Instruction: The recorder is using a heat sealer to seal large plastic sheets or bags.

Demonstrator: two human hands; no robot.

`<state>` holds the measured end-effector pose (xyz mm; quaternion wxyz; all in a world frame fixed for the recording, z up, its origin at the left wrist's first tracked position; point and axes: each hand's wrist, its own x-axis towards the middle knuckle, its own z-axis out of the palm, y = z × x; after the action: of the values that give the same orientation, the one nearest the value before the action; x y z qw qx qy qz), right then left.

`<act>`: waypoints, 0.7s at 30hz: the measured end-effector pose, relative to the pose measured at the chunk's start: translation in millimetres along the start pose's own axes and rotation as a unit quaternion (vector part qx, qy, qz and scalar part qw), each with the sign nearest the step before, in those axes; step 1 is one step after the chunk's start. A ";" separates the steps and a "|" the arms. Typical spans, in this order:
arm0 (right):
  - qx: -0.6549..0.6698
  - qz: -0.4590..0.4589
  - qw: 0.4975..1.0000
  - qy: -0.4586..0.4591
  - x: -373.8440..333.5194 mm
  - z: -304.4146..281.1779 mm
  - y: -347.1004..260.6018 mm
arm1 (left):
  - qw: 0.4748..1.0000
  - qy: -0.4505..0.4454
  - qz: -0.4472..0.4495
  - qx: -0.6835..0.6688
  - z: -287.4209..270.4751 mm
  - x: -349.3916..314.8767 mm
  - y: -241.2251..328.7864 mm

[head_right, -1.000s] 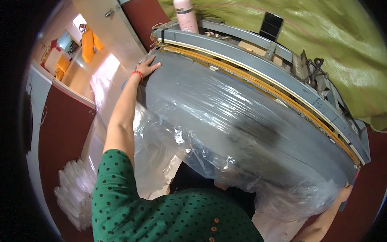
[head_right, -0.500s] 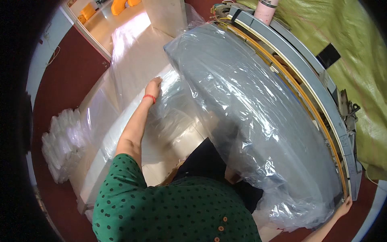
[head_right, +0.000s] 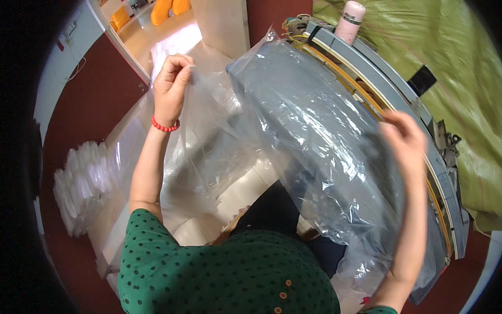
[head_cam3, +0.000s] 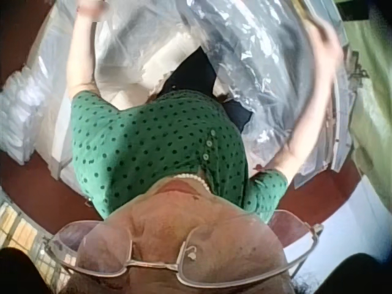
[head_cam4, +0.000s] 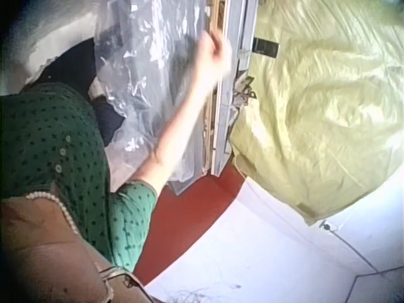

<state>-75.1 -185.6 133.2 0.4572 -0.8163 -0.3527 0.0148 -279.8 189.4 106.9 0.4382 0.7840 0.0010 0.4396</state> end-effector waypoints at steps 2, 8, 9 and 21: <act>0.113 -0.059 0.987 -0.095 13.7 61.3 -55.2 | 0.998 -0.035 0.038 -0.024 25.1 9.4 49.1; 0.314 -0.116 0.877 -0.346 -21.8 168.3 -108.3 | 0.980 0.036 0.196 0.020 38.2 47.3 115.4; 0.314 -0.145 0.844 -0.410 -33.1 162.3 -104.9 | 0.970 0.105 0.207 0.067 20.5 62.0 113.0; -0.347 -0.237 0.782 0.460 12.6 -79.5 -88.5 | 0.908 0.179 0.084 0.369 -66.3 72.1 80.7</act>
<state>-87.8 -207.2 250.1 0.2406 -0.7201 -0.2642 -0.5947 -312.3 213.1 227.2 0.0722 0.7951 0.1759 0.5759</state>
